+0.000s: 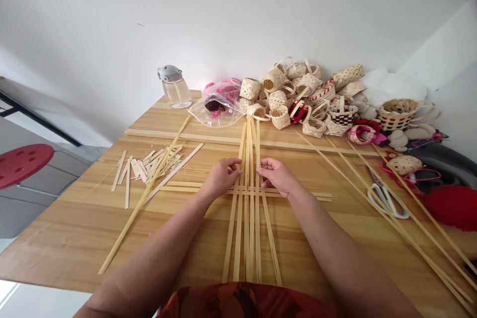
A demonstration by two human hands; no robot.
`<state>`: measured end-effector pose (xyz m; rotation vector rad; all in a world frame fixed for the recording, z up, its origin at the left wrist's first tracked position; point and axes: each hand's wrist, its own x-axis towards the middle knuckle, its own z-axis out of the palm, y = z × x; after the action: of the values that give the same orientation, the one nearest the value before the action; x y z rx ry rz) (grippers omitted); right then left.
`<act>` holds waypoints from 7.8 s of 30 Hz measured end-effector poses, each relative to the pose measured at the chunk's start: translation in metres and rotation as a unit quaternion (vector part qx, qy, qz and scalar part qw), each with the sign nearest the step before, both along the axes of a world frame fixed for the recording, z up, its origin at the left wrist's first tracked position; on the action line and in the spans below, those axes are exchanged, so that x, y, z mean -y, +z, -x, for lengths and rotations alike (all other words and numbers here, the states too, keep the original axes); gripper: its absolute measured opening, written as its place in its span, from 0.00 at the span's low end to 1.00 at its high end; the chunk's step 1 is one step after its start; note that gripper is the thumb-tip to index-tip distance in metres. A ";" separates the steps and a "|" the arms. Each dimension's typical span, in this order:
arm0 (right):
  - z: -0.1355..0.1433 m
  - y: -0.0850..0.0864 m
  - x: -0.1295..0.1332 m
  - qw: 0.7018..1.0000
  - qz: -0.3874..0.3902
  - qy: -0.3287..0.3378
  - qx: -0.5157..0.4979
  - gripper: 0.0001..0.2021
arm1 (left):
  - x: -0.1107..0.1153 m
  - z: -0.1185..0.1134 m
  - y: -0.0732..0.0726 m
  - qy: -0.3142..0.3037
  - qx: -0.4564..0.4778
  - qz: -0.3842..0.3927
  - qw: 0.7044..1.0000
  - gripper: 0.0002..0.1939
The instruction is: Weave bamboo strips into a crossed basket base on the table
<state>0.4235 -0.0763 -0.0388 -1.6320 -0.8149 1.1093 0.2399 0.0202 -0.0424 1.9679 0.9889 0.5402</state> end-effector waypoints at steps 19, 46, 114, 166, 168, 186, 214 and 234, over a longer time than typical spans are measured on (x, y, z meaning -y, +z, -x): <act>0.022 0.013 0.129 0.834 -0.178 0.201 0.481 0.24 | 0.066 0.044 0.024 -0.304 -0.015 -0.211 0.929 0.26; 0.052 -0.017 0.157 0.815 -0.168 0.166 0.529 0.20 | 0.103 0.066 -0.011 -0.308 -0.049 -0.278 0.908 0.34; 0.059 -0.007 0.169 0.779 -0.150 0.219 0.568 0.18 | 0.116 0.072 -0.003 -0.323 -0.132 -0.269 0.898 0.44; 0.007 -0.004 0.008 0.985 -0.038 -0.028 0.168 0.33 | -0.005 -0.017 0.027 -0.059 0.158 0.167 0.971 0.11; 0.008 -0.004 0.008 0.982 -0.041 -0.031 0.184 0.33 | -0.002 -0.016 0.029 -0.092 0.122 0.147 0.977 0.11; 0.007 -0.003 0.006 0.986 -0.029 -0.032 0.162 0.29 | -0.011 -0.039 0.013 -0.020 0.122 0.232 0.965 0.15; -0.076 0.055 -0.088 0.784 -0.031 0.123 0.607 0.22 | -0.004 -0.051 0.003 -0.129 0.308 0.369 0.867 0.25; -0.089 0.183 -0.143 0.884 -0.039 0.040 0.465 0.18 | -0.006 -0.053 -0.005 -0.132 0.320 0.359 0.867 0.22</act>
<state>0.5126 0.0668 0.1442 -2.0683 -1.5137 0.2603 0.2926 0.0258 -0.0475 1.0976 0.3878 0.5163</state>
